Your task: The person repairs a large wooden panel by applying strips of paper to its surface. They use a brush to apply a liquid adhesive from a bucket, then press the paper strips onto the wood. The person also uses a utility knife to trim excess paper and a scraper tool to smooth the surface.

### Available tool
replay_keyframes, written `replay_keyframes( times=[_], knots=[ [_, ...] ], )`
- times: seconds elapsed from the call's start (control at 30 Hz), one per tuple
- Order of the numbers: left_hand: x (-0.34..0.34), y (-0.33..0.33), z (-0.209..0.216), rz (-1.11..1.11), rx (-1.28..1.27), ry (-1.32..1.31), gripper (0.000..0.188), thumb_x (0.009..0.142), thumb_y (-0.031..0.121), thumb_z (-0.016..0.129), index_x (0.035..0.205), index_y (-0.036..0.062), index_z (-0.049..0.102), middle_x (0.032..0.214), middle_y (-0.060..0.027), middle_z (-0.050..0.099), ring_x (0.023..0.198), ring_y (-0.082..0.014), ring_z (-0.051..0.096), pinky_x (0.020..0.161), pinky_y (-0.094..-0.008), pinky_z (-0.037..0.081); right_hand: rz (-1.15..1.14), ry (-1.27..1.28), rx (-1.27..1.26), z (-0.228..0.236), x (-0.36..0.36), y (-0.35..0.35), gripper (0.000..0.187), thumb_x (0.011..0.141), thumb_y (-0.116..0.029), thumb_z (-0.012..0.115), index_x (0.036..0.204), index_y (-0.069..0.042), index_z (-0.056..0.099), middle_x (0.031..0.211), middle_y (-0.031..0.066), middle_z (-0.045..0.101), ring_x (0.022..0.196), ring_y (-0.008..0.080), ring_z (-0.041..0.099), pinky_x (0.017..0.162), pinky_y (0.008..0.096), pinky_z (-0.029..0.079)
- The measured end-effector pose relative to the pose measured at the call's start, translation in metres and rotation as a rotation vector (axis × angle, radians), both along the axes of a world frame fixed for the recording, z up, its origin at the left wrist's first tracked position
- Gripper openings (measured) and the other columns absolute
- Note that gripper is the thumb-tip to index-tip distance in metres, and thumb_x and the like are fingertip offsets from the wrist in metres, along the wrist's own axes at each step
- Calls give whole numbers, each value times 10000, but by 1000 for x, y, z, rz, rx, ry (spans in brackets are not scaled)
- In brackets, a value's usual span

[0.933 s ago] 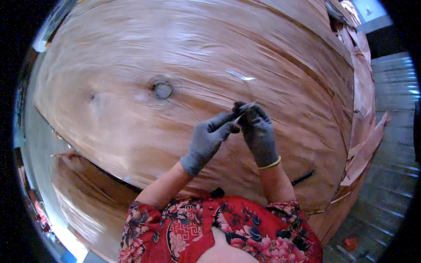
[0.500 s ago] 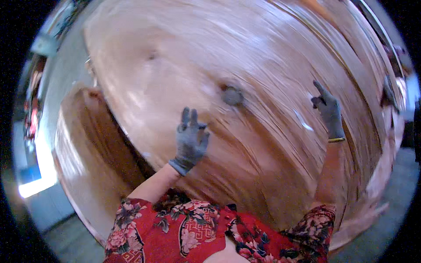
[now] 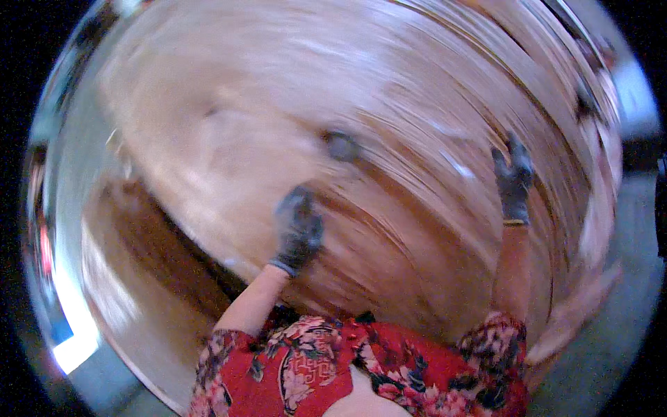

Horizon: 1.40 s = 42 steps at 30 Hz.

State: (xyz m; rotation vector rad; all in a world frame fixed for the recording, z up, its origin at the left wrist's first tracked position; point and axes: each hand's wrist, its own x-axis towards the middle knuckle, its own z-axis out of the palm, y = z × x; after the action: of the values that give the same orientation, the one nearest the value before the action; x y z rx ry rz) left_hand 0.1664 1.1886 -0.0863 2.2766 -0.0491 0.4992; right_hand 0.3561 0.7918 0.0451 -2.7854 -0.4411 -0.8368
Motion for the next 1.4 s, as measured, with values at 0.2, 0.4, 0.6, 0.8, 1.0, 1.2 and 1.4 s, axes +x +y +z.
replay_keyframes(
  times=[0.2, 0.4, 0.6, 0.8, 1.0, 1.2, 1.4],
  knots=[
    [22, 0, -33, -68, 340, -9, 508, 934, 105, 422, 1382, -41, 232, 1469, -191, 188, 1362, -298, 188, 1119, -371, 133, -553, 224, 154, -1, -201, -129, 222, 787, -119, 599, 999, -71, 645, 991, 171, 636, 930, 311, 607, 789, 375, 485],
    [56, -5, -21, -151, 141, 24, 476, 925, 123, 442, 1348, -50, 309, 1444, -210, 247, 1294, -331, 334, 1063, -374, 272, -696, 435, -111, -69, -359, -134, 316, 730, -22, 531, 1025, -79, 633, 1049, 139, 620, 966, 315, 591, 858, 406, 459],
    [98, 92, -92, -148, 547, -94, 511, 902, 108, 423, 1358, -71, 279, 1400, -256, 297, 1263, -334, 354, 1045, -372, 295, -674, 357, -159, -71, -323, -97, 164, 764, -105, 510, 900, -129, 598, 936, 74, 596, 907, 266, 571, 783, 406, 428],
    [137, 74, -69, 88, 623, -41, 517, 907, 161, 428, 1356, -60, 297, 1308, -283, 416, 1100, -371, 492, 919, -410, 409, -881, 398, -154, -77, -340, -112, 85, 775, -133, 518, 837, -140, 576, 881, 69, 586, 887, 251, 563, 753, 421, 412],
    [117, 40, -44, -54, 759, -203, 502, 909, 164, 417, 1350, -52, 315, 1301, -277, 428, 1090, -372, 493, 896, -407, 416, -1030, 554, -76, -82, -354, -107, 141, 764, -162, 580, 887, -105, 544, 874, 132, 595, 786, 294, 607, 602, 425, 442],
    [176, 84, -111, 10, 977, -389, 537, 906, 191, 440, 1361, -53, 291, 1363, -266, 353, 1195, -382, 403, 990, -408, 335, -813, 117, 885, -179, -349, -51, 259, 791, -161, 561, 1006, -40, 483, 831, 92, 587, 720, 287, 584, 605, 409, 458],
    [172, 36, -96, -110, 432, -417, 637, 891, 235, 517, 1375, -68, 236, 1401, -277, 284, 1303, -380, 290, 1070, -422, 248, -717, 208, 1899, -161, -440, 0, 243, 817, -177, 639, 1039, -133, 550, 791, -16, 561, 673, 51, 520, 518, 211, 393]
  ],
)
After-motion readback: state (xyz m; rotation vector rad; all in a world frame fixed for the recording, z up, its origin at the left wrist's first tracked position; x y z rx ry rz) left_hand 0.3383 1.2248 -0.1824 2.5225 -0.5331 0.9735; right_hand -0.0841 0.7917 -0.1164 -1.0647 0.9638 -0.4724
